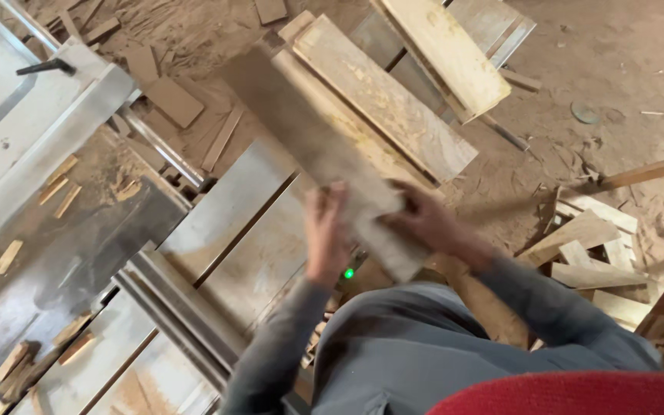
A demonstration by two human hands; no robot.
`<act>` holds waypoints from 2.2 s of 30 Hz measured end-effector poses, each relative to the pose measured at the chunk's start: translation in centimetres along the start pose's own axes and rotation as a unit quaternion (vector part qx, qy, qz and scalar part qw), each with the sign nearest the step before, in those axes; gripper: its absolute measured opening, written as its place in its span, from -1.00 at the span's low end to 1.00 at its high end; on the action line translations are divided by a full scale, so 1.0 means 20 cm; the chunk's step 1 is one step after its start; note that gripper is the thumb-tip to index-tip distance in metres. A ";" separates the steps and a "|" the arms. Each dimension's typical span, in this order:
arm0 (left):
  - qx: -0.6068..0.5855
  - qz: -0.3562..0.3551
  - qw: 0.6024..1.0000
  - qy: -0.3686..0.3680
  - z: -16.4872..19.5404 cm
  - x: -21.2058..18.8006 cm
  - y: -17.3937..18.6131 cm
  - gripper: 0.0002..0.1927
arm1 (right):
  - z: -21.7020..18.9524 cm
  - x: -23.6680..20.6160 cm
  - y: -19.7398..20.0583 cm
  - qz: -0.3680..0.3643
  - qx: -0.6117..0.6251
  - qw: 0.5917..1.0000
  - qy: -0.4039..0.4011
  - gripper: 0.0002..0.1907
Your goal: The person cuts wooden boards into smaller pieces on a sliding table saw, pushing each board along the fence and through the blade, then carries the cut pieces and stacks them on a pile of lumber on the floor.
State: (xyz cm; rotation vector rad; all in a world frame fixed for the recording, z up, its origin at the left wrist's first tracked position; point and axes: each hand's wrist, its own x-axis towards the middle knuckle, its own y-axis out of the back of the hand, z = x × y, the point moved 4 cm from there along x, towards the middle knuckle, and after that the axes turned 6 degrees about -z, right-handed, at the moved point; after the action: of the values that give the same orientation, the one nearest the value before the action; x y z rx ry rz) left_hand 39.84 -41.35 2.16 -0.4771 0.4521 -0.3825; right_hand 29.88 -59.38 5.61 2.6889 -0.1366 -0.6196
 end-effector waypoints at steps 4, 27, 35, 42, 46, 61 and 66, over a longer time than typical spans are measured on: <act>0.095 -0.185 0.977 -0.043 -0.14 0.07 -0.40 -0.60 | 0.39 0.06 0.59 0.119 0.017 0.993 0.004 -0.32; 0.122 0.069 0.990 0.000 -0.71 -0.26 0.50 -0.67 | 0.89 0.88 1.48 0.110 0.106 0.984 -0.086 0.02; 0.230 0.082 0.970 0.000 -0.62 -0.26 0.40 -0.64 | 1.13 0.70 1.29 0.274 0.357 0.893 0.025 -0.06; 0.176 -0.010 0.980 0.091 -0.62 -0.21 0.31 -0.52 | 0.51 0.50 0.91 0.141 -0.156 0.938 0.274 -0.56; 0.151 -0.098 0.976 0.125 -0.60 -0.04 0.16 -0.33 | 0.32 0.44 0.56 0.100 -0.359 0.871 0.320 -0.23; 0.138 -0.004 0.988 0.076 -0.72 0.07 0.14 -0.57 | 0.30 0.83 0.78 0.005 -0.131 0.985 0.112 0.15; 0.001 0.059 0.997 0.044 -0.73 -0.04 0.25 -0.68 | 0.26 0.93 0.70 0.038 -0.202 0.974 0.099 0.09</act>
State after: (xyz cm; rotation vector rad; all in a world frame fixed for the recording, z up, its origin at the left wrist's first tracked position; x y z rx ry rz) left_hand 33.03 -41.98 -11.74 -0.4308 0.5636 -0.2909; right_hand 44.16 -77.31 -0.77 2.3204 -0.0521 -0.3105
